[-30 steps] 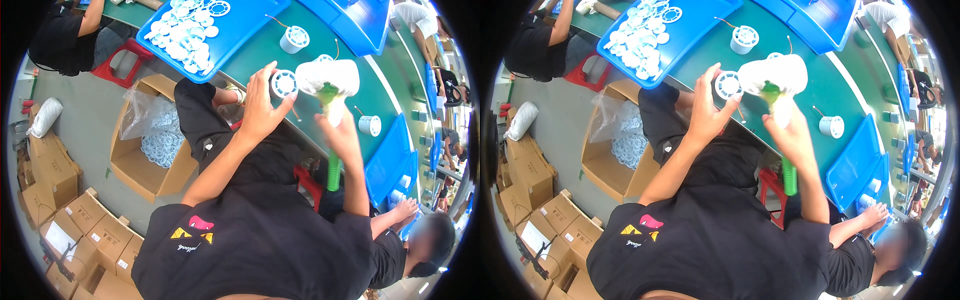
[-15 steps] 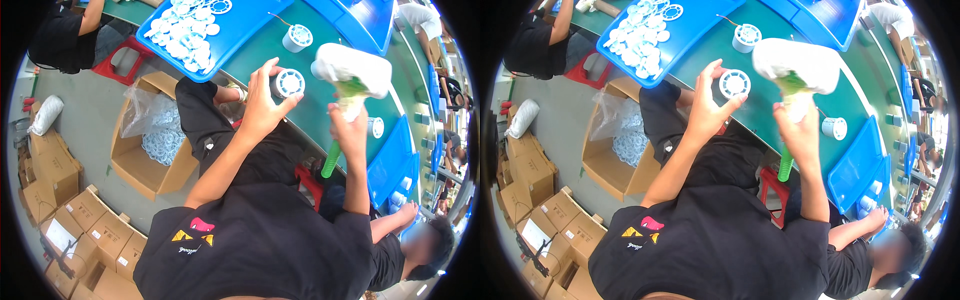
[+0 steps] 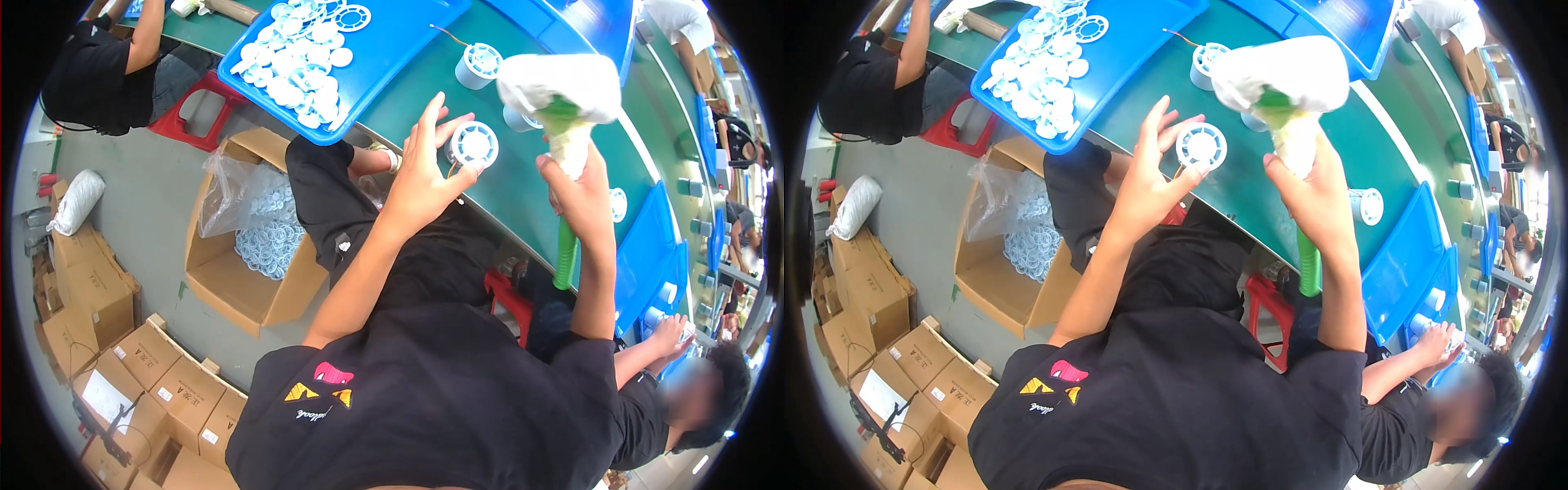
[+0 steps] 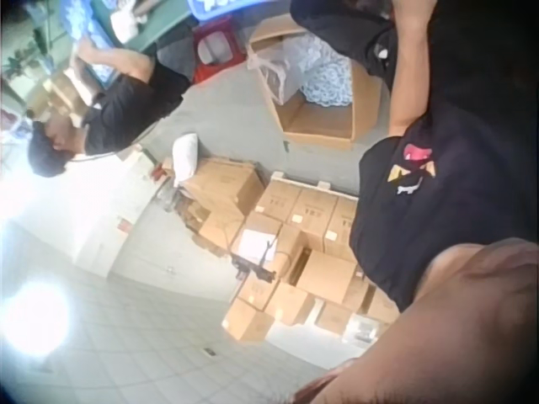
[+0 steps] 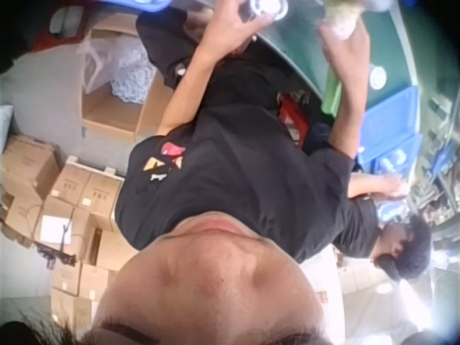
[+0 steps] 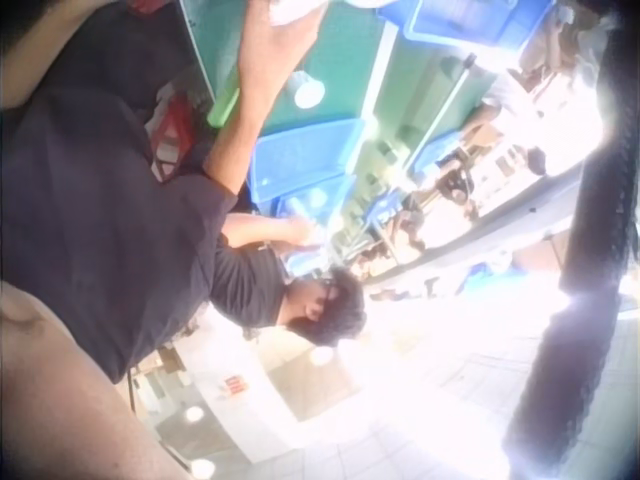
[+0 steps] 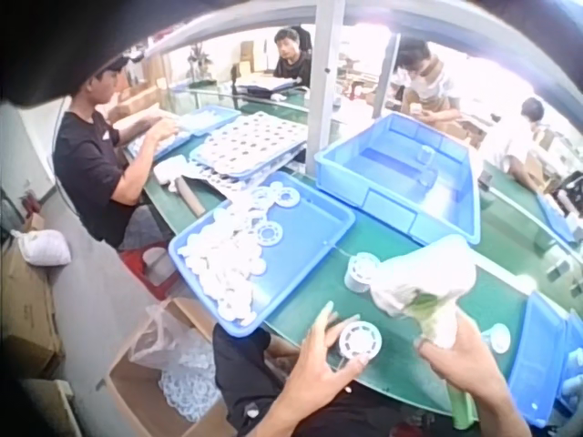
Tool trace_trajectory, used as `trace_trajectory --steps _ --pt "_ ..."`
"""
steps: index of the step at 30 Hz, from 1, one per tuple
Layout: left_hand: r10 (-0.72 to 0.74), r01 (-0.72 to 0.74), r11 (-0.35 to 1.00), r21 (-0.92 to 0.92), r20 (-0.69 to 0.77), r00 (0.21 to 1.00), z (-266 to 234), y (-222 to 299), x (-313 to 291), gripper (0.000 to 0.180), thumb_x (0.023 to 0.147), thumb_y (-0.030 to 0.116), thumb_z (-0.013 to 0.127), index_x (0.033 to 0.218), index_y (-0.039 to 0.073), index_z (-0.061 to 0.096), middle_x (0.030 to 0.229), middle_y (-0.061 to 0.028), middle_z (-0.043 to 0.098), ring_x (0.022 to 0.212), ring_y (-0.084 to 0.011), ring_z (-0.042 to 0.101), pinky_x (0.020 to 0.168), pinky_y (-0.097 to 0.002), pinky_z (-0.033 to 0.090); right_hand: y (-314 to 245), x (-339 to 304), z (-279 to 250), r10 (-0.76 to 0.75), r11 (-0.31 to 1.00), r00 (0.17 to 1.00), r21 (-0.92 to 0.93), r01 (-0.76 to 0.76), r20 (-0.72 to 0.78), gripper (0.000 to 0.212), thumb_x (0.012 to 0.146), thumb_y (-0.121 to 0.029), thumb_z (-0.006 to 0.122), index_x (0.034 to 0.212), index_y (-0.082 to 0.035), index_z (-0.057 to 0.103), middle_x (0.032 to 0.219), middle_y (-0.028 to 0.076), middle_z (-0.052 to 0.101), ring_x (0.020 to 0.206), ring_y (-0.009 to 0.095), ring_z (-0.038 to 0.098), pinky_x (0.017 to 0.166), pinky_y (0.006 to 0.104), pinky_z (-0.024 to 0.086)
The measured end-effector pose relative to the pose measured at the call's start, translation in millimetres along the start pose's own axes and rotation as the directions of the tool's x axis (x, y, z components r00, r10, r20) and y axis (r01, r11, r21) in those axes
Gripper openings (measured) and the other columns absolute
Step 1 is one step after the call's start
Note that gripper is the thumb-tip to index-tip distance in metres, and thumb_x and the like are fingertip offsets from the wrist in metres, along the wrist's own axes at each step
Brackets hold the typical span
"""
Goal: The worker is assembling small electronic components by hand and using a mallet on an industrial production line.
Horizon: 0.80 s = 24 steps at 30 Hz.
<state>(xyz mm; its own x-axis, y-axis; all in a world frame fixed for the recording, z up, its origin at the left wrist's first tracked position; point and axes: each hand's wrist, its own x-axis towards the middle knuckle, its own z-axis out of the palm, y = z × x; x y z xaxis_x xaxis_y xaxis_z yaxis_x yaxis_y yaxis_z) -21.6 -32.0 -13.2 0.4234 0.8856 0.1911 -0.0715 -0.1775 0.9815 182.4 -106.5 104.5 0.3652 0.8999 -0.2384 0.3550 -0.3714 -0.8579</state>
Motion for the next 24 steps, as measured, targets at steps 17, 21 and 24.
trace_trajectory --steps 17,21,24 --pt "0.018 -0.062 0.939 0.338 0.131 0.991 -2 11 -1 0.063 0.088 0.024 0.085 0.142 0.003 0.06 0.147 -0.0168 0.055 0.141 -0.0309 0.049 0.119 -0.0449 0.039 81 0 -1 -0.354 0.924 0.738 -0.338 0.18 -0.575 0.071 0.099 -0.005 0.068 0.16 -0.001 0.032 0.131 0.016 0.063 0.094 0.023 0.069 0.082 0.0351 0.056" --pt "-0.136 0.138 0.987 0.079 -0.022 0.99 10 12 -4 0.053 0.093 0.033 0.08 0.133 0.001 0.064 0.128 -0.0184 0.063 0.128 -0.0329 0.055 0.109 -0.0447 0.044 75 -1 -4 -0.13 0.888 0.849 -0.441 -0.13 -0.512 0.067 0.097 -0.011 0.071 0.158 -0.005 0.043 0.135 0.025 0.061 0.121 0.035 0.063 0.101 0.0445 0.051" --pt "-0.256 0.258 0.929 -0.266 0.044 0.966 21 12 -1 0.057 0.094 0.037 0.08 0.133 -0.001 0.063 0.124 -0.0175 0.063 0.119 -0.0305 0.061 0.104 -0.0412 0.048 77 -13 -2 -0.514 0.744 0.672 -0.667 0.041 -0.533 0.054 0.097 -0.013 0.072 0.147 -0.001 0.055 0.132 0.025 0.061 0.124 0.04 0.06 0.1 0.0474 0.05"
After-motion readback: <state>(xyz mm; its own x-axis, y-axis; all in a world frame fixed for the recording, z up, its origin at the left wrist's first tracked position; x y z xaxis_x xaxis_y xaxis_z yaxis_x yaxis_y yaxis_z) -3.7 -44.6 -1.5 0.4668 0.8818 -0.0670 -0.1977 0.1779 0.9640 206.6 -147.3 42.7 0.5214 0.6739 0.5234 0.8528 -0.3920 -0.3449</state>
